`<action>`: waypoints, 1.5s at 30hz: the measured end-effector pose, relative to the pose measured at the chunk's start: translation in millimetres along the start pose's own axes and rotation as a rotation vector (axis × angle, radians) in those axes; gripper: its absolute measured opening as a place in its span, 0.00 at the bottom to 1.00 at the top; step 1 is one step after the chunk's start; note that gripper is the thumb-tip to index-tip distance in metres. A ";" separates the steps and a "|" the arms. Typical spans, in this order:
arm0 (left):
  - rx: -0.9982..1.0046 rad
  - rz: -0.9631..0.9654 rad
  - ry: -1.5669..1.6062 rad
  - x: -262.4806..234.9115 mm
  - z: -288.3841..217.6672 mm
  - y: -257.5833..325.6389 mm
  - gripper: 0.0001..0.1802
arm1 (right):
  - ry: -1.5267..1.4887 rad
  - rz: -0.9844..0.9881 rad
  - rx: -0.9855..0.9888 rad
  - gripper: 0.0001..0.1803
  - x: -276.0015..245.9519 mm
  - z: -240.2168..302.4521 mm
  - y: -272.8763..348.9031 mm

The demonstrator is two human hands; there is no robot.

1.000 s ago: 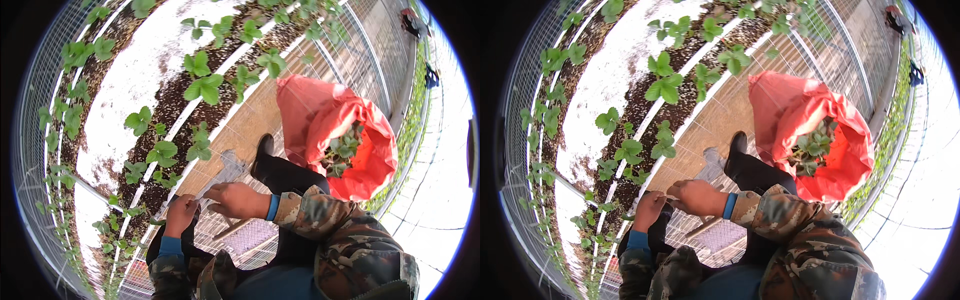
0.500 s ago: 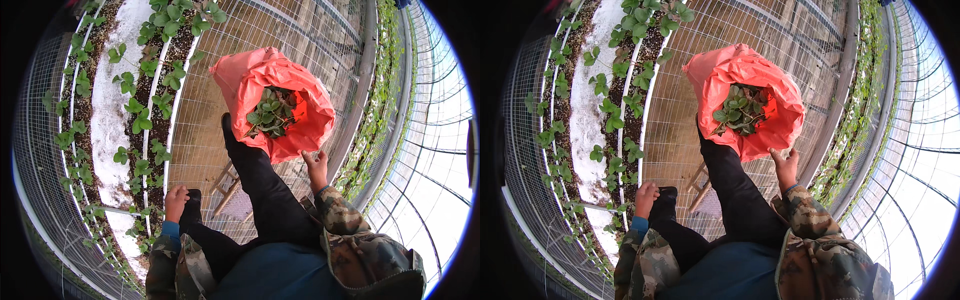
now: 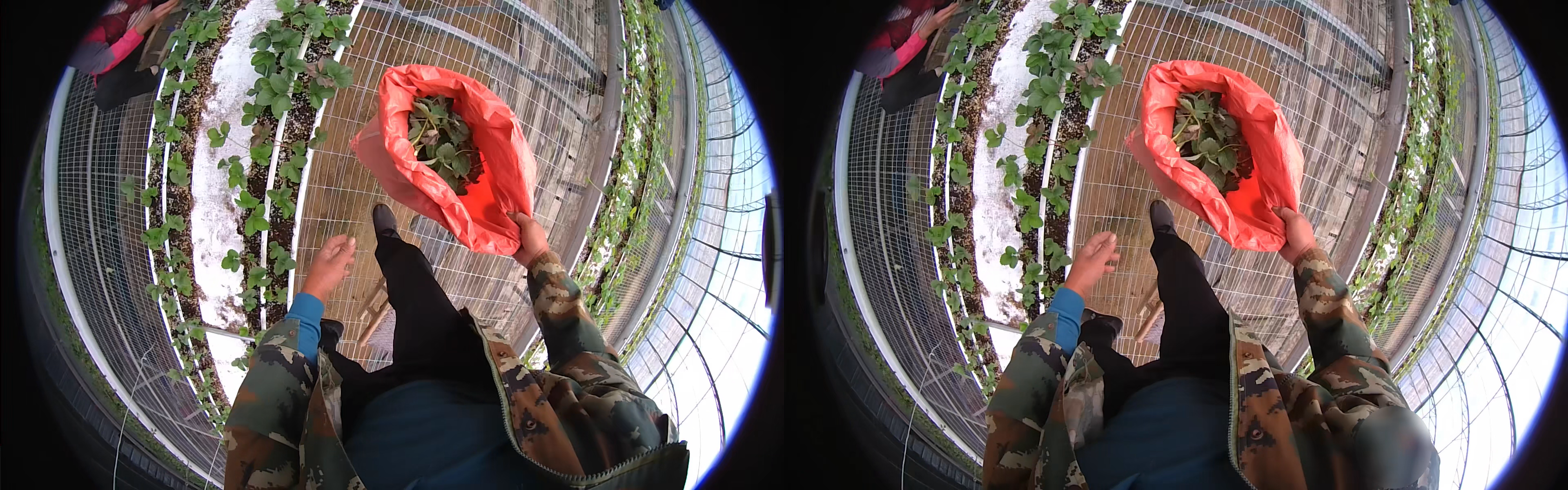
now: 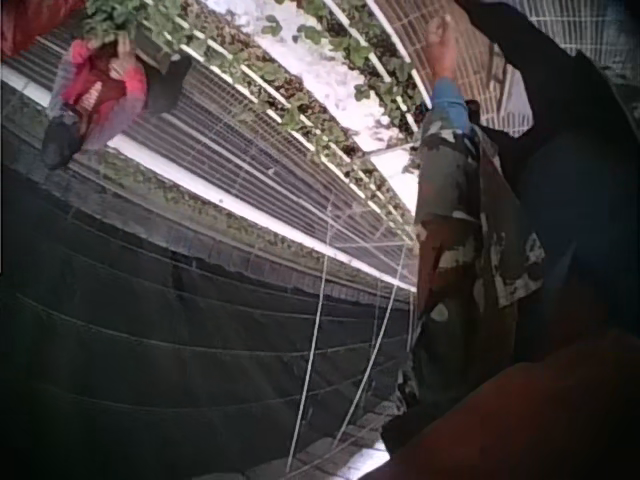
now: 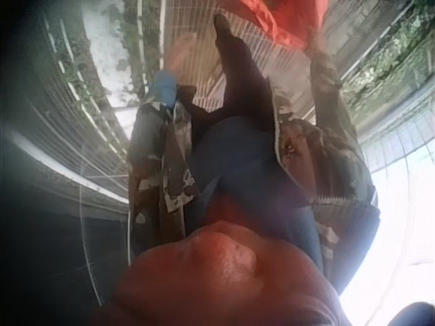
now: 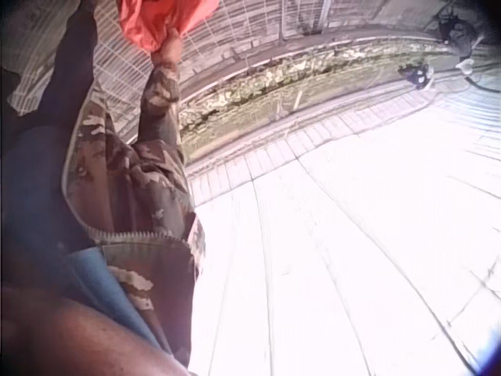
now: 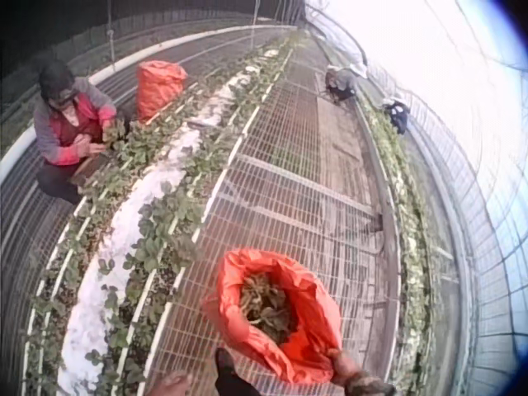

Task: The person removes unwanted plant material from rows of strawberry plants in a greenhouse. They pull weeds or runners by hand and place them into a red bag beside the raised beds.

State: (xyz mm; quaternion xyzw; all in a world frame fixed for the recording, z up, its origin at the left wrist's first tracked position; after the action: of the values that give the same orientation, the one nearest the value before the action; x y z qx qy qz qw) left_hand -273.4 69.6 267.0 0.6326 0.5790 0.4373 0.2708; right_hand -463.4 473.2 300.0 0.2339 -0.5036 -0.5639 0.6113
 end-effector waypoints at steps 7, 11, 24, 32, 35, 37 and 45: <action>0.054 0.087 0.213 35.8 -75.4 33.2 0.53 | 0.494 0.209 0.110 0.21 96.3 18.4 113.6; 0.118 0.058 0.268 31.7 -84.0 40.8 0.56 | 0.800 0.311 0.130 0.23 119.3 37.2 179.8; 0.588 0.378 0.727 1.9 -152.8 128.0 0.19 | 0.532 0.384 -0.444 0.30 243.4 145.7 287.9; 0.721 0.475 0.260 5.9 -266.3 140.1 0.24 | 0.168 0.232 -0.799 0.20 216.0 298.4 223.6; 0.664 0.346 0.067 -18.9 -247.5 94.2 0.24 | 0.199 0.204 -0.886 0.21 226.1 364.9 165.4; 0.545 0.144 0.107 -48.3 -203.7 74.7 0.23 | 0.296 0.286 -0.875 0.21 228.3 403.3 112.6; 0.333 -0.974 1.403 -30.4 41.9 49.6 0.18 | 0.637 0.126 -0.215 0.26 290.2 469.2 -117.2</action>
State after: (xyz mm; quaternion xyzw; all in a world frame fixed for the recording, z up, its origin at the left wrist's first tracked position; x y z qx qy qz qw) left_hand -210.8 38.0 282.1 -0.0698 0.8748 0.4713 -0.0878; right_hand -970.8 307.3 481.9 0.3009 -0.2386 -0.4735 0.7927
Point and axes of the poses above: each hand's wrist, its own y-axis away from the middle knuckle, its own x-axis out of the palm, z = x × y, the point moved 3 cm from there along -y, towards the middle knuckle, and after that the axes turned 13 degrees about z, right-handed, at the moved point
